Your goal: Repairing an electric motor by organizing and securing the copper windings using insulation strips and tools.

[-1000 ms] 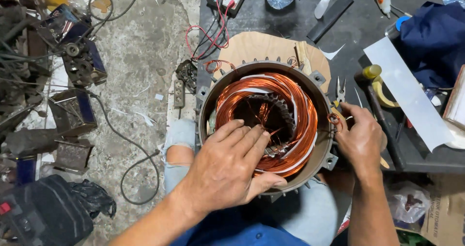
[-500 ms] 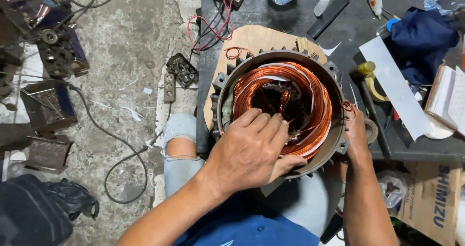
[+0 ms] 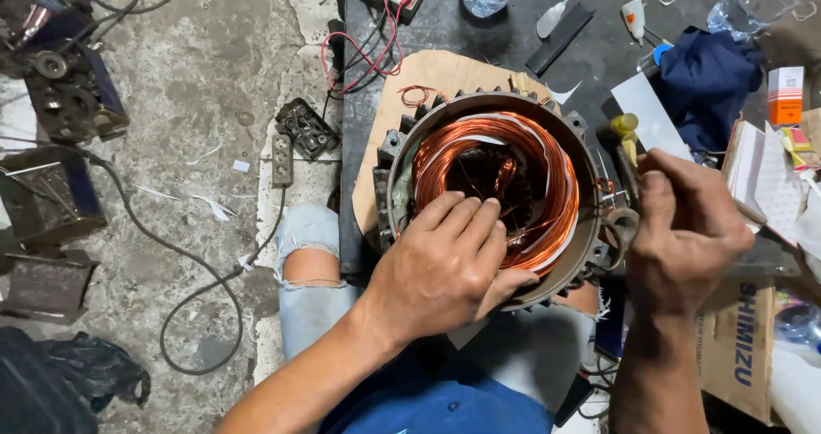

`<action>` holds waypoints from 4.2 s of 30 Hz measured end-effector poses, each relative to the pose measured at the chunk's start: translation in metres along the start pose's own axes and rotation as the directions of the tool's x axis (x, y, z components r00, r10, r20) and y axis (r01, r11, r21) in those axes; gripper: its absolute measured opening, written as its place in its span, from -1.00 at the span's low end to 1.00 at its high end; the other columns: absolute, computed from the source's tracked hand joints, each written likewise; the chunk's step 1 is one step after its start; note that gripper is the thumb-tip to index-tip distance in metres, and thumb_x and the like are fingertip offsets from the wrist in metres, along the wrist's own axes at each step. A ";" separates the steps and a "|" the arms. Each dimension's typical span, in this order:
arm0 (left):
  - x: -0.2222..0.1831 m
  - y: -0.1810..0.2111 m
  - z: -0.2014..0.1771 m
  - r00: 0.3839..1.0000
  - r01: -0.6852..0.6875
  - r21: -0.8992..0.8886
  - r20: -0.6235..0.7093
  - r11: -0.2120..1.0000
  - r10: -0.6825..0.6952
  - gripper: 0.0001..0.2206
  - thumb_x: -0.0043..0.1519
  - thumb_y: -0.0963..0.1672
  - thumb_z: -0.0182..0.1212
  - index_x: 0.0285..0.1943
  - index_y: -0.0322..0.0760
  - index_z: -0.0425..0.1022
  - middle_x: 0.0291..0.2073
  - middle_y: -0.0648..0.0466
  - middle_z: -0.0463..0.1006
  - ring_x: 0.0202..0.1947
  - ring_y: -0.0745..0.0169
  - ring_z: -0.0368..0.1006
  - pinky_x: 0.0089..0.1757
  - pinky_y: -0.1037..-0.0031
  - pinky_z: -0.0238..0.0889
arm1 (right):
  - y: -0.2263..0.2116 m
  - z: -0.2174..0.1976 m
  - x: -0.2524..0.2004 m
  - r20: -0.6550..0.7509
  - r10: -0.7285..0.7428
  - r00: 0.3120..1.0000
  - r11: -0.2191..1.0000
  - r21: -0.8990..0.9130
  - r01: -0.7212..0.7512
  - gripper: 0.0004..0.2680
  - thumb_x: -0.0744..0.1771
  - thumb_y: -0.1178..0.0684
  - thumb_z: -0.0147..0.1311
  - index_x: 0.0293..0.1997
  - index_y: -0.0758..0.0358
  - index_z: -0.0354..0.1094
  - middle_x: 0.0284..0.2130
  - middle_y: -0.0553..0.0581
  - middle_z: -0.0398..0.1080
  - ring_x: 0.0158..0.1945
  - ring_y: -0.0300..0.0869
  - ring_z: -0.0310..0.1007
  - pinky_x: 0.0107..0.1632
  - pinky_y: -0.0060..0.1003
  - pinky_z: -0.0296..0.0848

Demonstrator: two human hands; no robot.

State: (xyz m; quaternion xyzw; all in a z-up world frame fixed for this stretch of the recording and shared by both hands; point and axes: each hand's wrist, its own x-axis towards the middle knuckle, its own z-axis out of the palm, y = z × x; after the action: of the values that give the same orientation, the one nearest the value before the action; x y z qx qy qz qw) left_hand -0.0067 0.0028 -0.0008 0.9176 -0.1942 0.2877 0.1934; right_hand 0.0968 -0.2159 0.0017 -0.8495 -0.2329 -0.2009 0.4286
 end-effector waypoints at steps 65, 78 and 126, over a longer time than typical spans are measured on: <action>-0.038 -0.067 -0.034 0.592 0.556 -0.782 0.134 0.281 -0.795 -0.84 0.28 -0.21 0.07 -0.02 -0.27 0.52 0.12 -0.09 0.62 0.19 0.07 0.55 0.17 0.37 0.36 | -0.064 0.038 0.000 0.598 -0.273 0.753 0.915 -0.082 0.396 -0.59 0.39 -0.20 -0.30 0.04 0.24 0.50 -0.01 0.10 0.57 0.13 -0.06 0.55 0.22 -0.13 0.27; -0.056 -0.073 -0.027 0.688 0.439 -0.793 -0.005 0.423 -0.725 -0.90 0.29 -0.21 0.11 -0.09 -0.31 0.51 0.09 -0.16 0.60 0.17 -0.04 0.54 0.19 0.24 0.35 | -0.076 0.043 -0.001 0.625 -0.251 0.739 0.899 -0.133 0.418 -0.56 0.40 -0.19 -0.39 -0.03 0.31 0.50 -0.06 0.14 0.57 0.10 -0.02 0.56 0.24 -0.10 0.25; 0.050 -0.057 -0.003 0.952 0.276 0.024 0.134 0.961 -0.277 -0.95 0.18 -0.29 0.18 -0.27 -0.40 0.41 -0.18 -0.14 0.55 -0.14 -0.15 0.49 -0.17 0.19 0.38 | -0.024 0.077 0.096 0.584 -0.722 0.371 0.488 0.050 0.871 -0.82 0.42 0.22 -0.25 -0.37 0.20 0.21 -0.48 0.15 0.21 -0.43 -0.05 0.17 -0.32 -0.19 0.27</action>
State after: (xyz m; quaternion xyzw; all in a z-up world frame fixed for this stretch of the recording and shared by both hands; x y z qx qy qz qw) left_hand 0.0566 0.0400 0.0182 0.9537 -0.0758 0.1952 0.2160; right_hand 0.1715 -0.1188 0.0266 -0.6938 -0.6961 -0.1691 0.0733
